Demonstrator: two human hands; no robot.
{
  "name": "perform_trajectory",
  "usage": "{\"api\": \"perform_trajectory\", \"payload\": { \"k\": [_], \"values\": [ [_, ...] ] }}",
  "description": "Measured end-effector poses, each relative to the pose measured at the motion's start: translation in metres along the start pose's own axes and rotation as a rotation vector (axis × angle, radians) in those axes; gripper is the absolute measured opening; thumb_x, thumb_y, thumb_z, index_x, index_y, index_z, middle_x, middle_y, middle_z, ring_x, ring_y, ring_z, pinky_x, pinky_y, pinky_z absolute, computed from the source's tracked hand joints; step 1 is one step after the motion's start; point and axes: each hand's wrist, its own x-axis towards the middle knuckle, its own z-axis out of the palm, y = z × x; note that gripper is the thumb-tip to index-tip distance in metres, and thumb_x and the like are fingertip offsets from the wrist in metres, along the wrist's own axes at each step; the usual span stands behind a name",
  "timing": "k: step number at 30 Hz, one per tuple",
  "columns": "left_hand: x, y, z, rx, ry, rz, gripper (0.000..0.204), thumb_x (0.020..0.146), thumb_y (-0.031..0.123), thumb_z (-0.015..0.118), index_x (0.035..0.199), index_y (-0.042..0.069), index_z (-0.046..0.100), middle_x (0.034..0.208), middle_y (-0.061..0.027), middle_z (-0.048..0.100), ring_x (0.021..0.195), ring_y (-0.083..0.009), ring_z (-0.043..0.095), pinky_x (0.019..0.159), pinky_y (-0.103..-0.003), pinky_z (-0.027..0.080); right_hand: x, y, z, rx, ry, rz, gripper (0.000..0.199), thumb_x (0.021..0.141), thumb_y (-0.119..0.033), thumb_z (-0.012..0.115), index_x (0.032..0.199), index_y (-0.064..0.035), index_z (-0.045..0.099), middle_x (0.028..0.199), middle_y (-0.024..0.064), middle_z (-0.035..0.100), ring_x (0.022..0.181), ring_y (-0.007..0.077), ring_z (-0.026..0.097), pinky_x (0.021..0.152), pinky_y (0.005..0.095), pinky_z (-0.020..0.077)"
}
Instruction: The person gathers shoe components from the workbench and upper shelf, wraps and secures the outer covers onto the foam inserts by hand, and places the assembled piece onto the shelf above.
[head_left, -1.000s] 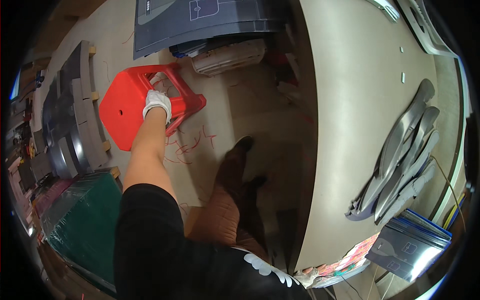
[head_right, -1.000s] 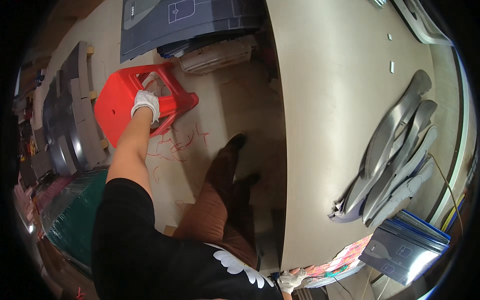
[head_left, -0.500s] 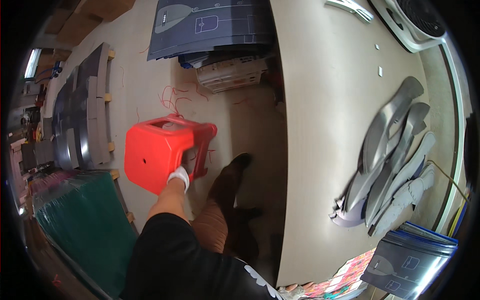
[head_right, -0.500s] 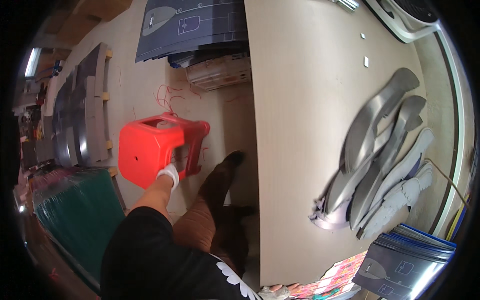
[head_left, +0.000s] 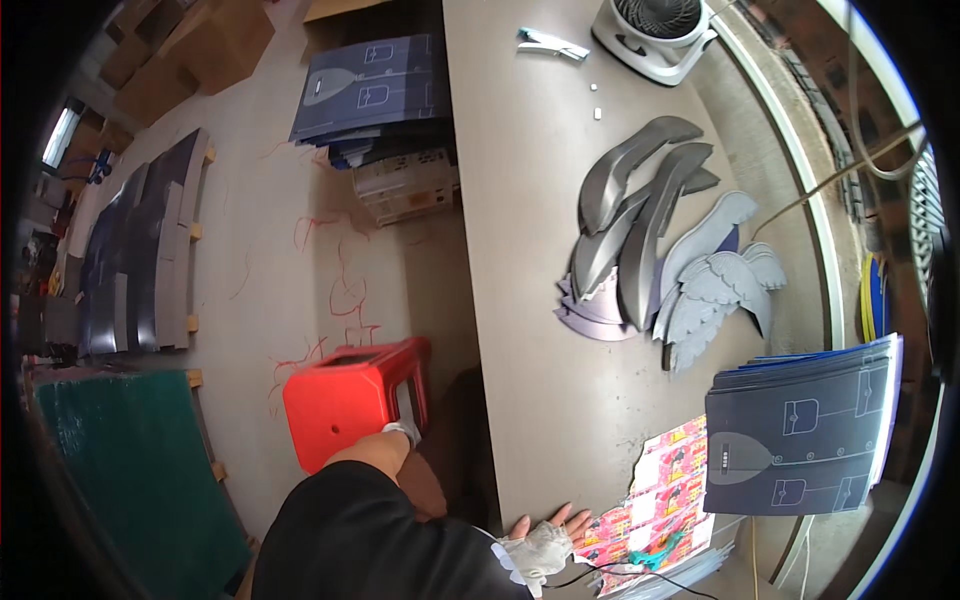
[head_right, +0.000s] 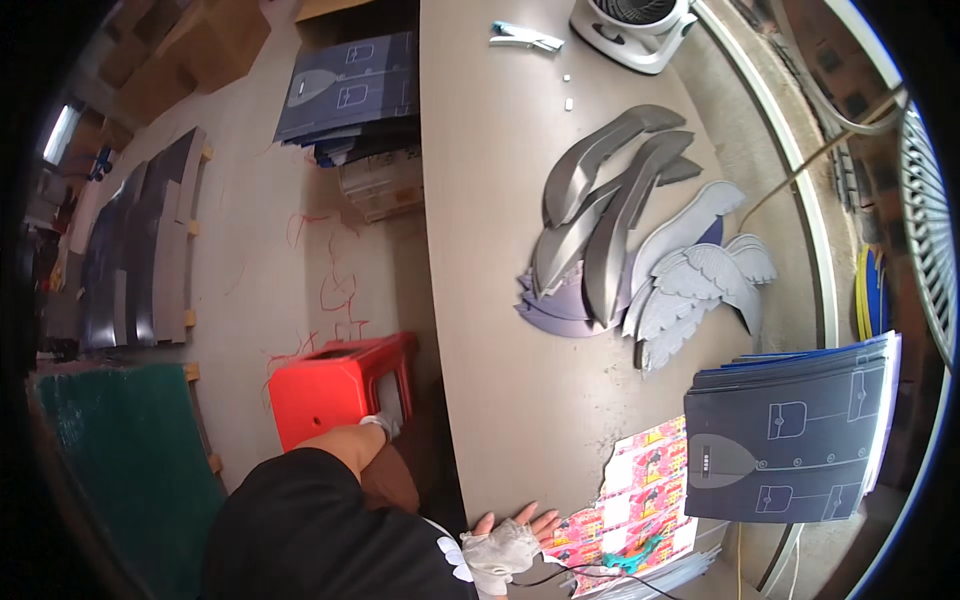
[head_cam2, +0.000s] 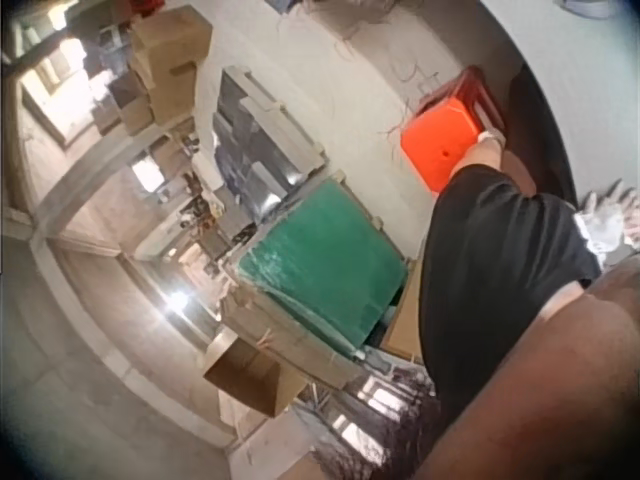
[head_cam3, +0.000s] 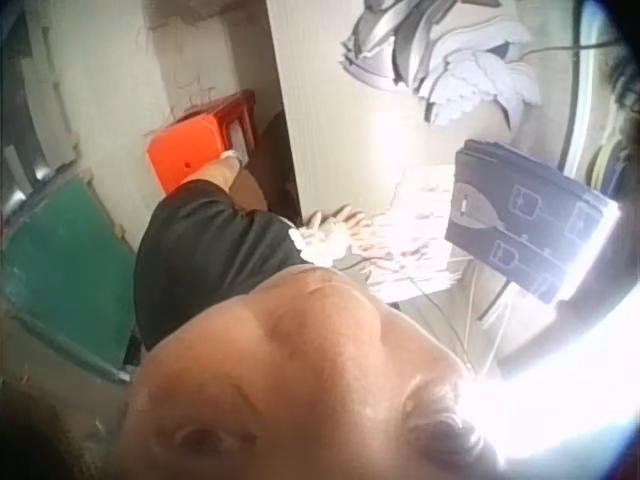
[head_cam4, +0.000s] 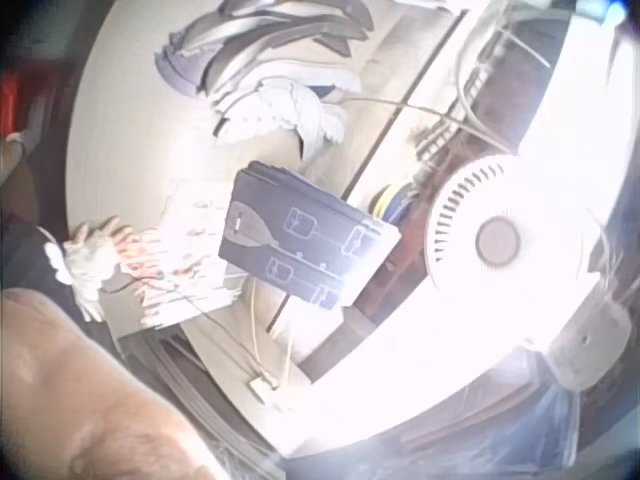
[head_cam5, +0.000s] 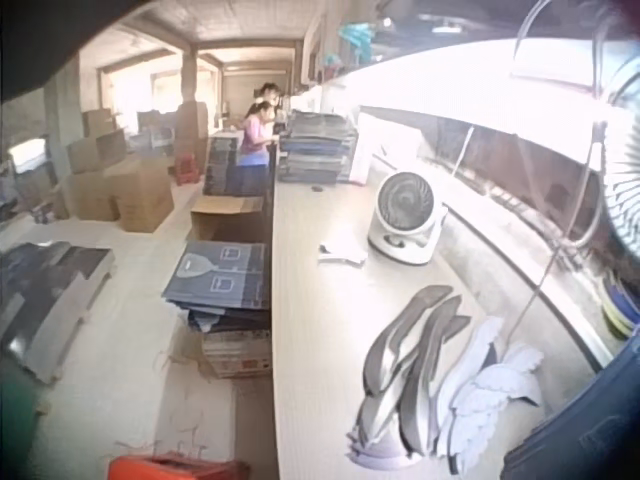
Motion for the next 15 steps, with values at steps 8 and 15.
{"api": "perform_trajectory", "payload": {
  "k": [8,15],
  "values": [
    [-0.165,0.024,-0.170,0.232,0.414,0.049,0.039,0.097,0.039,0.078,0.127,0.016,0.087,0.133,-0.0118,0.083,0.123,-0.0319,0.080,0.099,-0.046,0.066,0.018,-0.011,-0.015,-0.036,-0.306,0.128,0.099,0.102,-0.070,0.058,0.176,-0.0078,0.037,0.183,0.0380,0.023,0.170,0.0600,0.018,0.134,0.0781,0.0132],
    [-0.135,-0.039,-0.168,-0.279,0.270,-0.432,0.062,0.099,0.060,0.074,0.144,0.017,0.079,0.148,-0.0103,0.077,0.136,-0.0336,0.074,0.107,-0.050,0.062,0.050,-0.033,-0.057,-0.193,-0.725,0.188,0.094,0.104,-0.062,0.061,0.175,-0.0047,0.039,0.178,0.0402,0.032,0.169,0.0603,0.020,0.136,0.0746,0.0161]
  ]
}}
